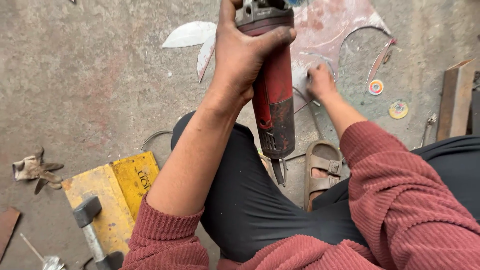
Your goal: The person uses an angle grinder to cut curved shapes into a metal plate, moving the tool along marked lines while holding the plate steady by hand. The person also swaps the grinding disc on the tool during the process.
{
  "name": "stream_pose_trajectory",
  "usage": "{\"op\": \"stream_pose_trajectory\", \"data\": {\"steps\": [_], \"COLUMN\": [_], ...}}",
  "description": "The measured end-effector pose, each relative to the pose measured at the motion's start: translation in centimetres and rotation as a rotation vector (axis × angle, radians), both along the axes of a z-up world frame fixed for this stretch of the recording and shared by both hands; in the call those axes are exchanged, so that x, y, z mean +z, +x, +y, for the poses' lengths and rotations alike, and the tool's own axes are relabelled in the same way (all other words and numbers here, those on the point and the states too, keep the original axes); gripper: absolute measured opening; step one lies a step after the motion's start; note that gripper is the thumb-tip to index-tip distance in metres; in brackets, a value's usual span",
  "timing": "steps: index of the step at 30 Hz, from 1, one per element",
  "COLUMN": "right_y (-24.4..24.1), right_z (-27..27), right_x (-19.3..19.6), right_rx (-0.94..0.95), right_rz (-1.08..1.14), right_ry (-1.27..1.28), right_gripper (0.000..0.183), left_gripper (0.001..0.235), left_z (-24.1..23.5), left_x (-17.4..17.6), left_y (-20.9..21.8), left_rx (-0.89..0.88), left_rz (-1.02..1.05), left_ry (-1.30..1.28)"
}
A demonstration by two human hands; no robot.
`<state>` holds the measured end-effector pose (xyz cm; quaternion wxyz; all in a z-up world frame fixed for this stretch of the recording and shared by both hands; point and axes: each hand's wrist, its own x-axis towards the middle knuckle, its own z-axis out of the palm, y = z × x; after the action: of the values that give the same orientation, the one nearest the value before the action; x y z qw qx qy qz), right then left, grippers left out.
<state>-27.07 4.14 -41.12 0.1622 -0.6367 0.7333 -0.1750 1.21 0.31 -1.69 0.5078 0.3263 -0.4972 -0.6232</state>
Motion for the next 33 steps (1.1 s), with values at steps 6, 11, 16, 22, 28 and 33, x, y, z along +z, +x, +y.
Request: {"op": "stream_pose_trajectory", "data": {"steps": [6, 11, 16, 22, 28, 33], "right_y": [-0.4, -6.3, -6.9, -1.9, 3.2, 5.4], "right_z": [1.3, -8.6, -8.3, -2.4, -0.6, -1.3], "right_x": [-3.1, 1.9, 13.0, 28.3, 43.7, 45.3], "right_rx": [-0.193, 0.012, 0.033, 0.208, 0.537, 0.631], "right_rz": [-0.026, -0.131, -0.307, -0.438, -0.168, 0.015], "right_ry": [0.018, 0.251, 0.027, -0.375, -0.669, -0.773], "right_gripper": [0.034, 0.032, 0.027, 0.022, 0.017, 0.012], "left_gripper": [0.072, 0.073, 0.073, 0.084, 0.085, 0.082], "left_z": [0.0, 0.2, -0.2, -0.2, -0.1, 0.3], "left_x": [0.1, 0.0, -0.4, 0.2, 1.1, 1.3], "left_y": [-0.4, -1.0, -2.2, -2.4, -2.1, -2.4], "left_rx": [0.027, 0.039, 0.069, 0.018, -0.019, -0.059], "left_rz": [-0.001, -0.041, 0.007, 0.071, 0.059, 0.062], "left_ry": [0.071, 0.050, 0.049, 0.151, 0.220, 0.230]}}
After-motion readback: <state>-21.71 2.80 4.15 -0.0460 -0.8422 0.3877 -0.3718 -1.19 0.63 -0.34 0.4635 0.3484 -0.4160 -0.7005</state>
